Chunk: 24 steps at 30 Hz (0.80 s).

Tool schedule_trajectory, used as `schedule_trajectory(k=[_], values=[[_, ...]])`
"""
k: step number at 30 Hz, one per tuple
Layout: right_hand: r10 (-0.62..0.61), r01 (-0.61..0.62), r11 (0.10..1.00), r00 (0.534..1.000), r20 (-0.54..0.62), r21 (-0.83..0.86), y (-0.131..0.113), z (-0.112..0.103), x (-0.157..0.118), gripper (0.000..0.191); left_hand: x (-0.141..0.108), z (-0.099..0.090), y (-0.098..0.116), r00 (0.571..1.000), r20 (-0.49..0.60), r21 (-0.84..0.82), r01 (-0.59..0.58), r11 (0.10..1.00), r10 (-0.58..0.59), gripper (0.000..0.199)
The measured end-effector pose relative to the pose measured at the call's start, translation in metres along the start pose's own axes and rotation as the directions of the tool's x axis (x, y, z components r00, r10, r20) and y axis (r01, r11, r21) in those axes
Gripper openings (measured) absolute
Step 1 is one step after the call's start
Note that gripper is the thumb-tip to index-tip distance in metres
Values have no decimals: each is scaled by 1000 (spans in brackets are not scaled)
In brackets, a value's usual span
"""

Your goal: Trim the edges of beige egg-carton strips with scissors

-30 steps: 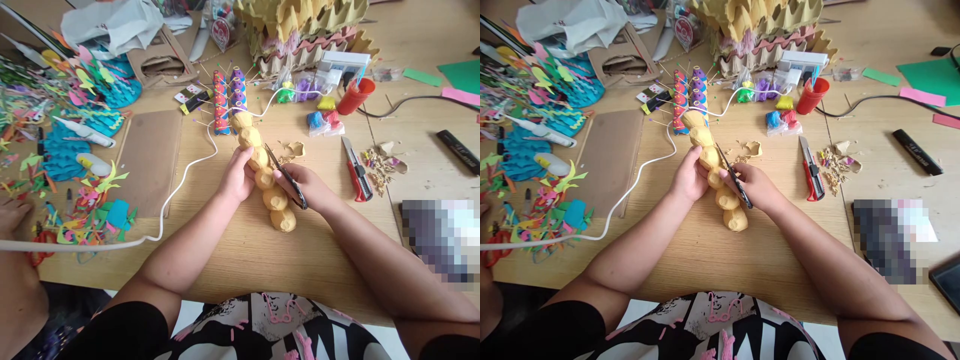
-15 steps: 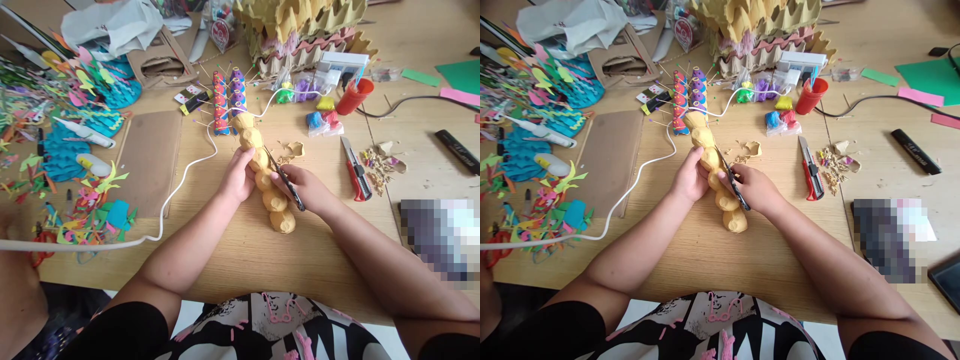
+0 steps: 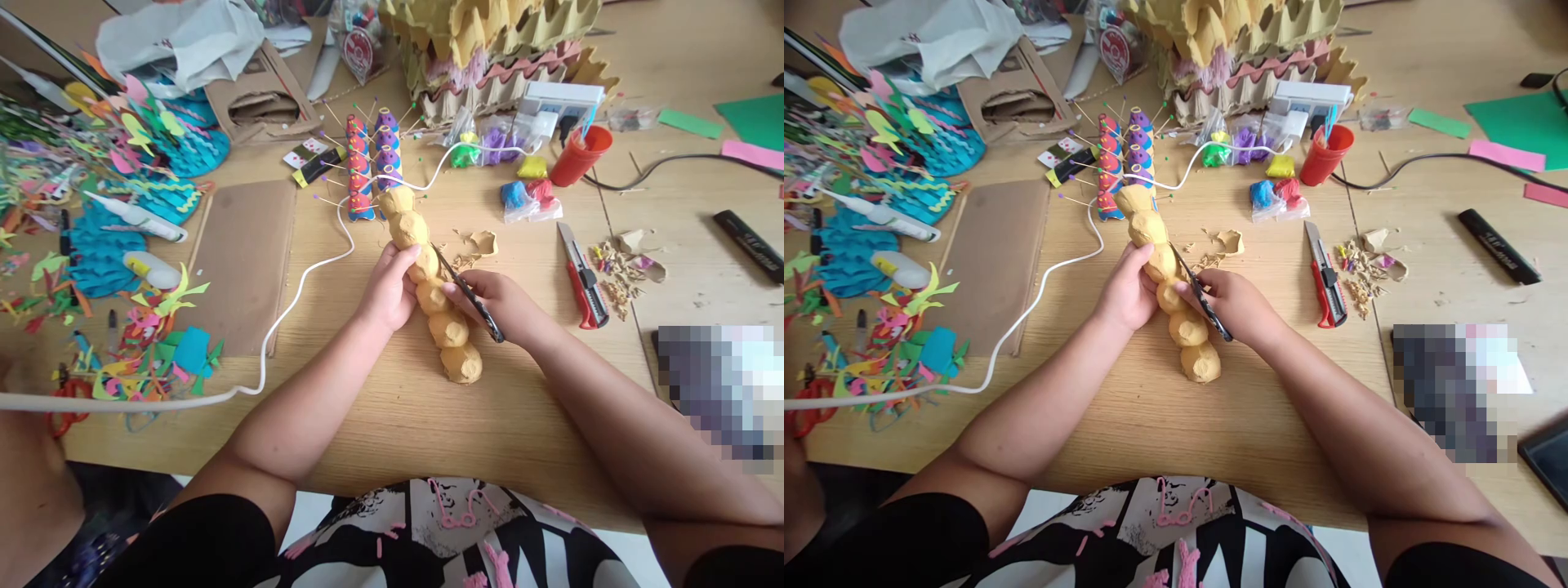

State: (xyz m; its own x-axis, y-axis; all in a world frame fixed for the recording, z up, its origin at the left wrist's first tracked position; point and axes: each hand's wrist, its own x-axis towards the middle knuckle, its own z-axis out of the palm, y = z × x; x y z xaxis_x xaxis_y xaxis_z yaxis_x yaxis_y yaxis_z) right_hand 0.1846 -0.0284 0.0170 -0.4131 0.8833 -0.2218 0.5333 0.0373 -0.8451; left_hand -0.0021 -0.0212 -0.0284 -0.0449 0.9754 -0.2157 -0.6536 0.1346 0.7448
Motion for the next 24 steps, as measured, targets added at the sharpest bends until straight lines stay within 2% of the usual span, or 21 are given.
schedule_trajectory(k=[5,7,10,14,16,19,21,24], values=[[-20,20,1000,1000,-6,-1,1,-1,1,60,0,2,1,1000,3,-53,7,999,-6,35],[-55,55,998,997,-44,4,3,-1,3,59,0,3,2,1000,-8,-64,19,998,-19,33],[-72,79,995,990,-121,56,8,1,5,56,0,4,5,999,-28,-84,34,996,-37,27],[-59,73,991,991,-124,112,15,4,8,52,-1,7,9,996,-53,-89,65,994,-70,17],[-87,96,994,982,-166,51,18,4,8,51,-2,8,11,997,-26,-86,70,994,-73,13],[-155,120,982,953,-259,-146,19,1,6,50,-5,9,13,996,50,-114,78,990,-73,10],[-191,119,962,937,-292,-247,20,-2,6,50,-6,6,15,992,60,-144,117,983,-109,7],[-219,125,948,925,-310,-294,23,-4,8,49,-6,2,17,982,44,-173,188,967,-183,4]])
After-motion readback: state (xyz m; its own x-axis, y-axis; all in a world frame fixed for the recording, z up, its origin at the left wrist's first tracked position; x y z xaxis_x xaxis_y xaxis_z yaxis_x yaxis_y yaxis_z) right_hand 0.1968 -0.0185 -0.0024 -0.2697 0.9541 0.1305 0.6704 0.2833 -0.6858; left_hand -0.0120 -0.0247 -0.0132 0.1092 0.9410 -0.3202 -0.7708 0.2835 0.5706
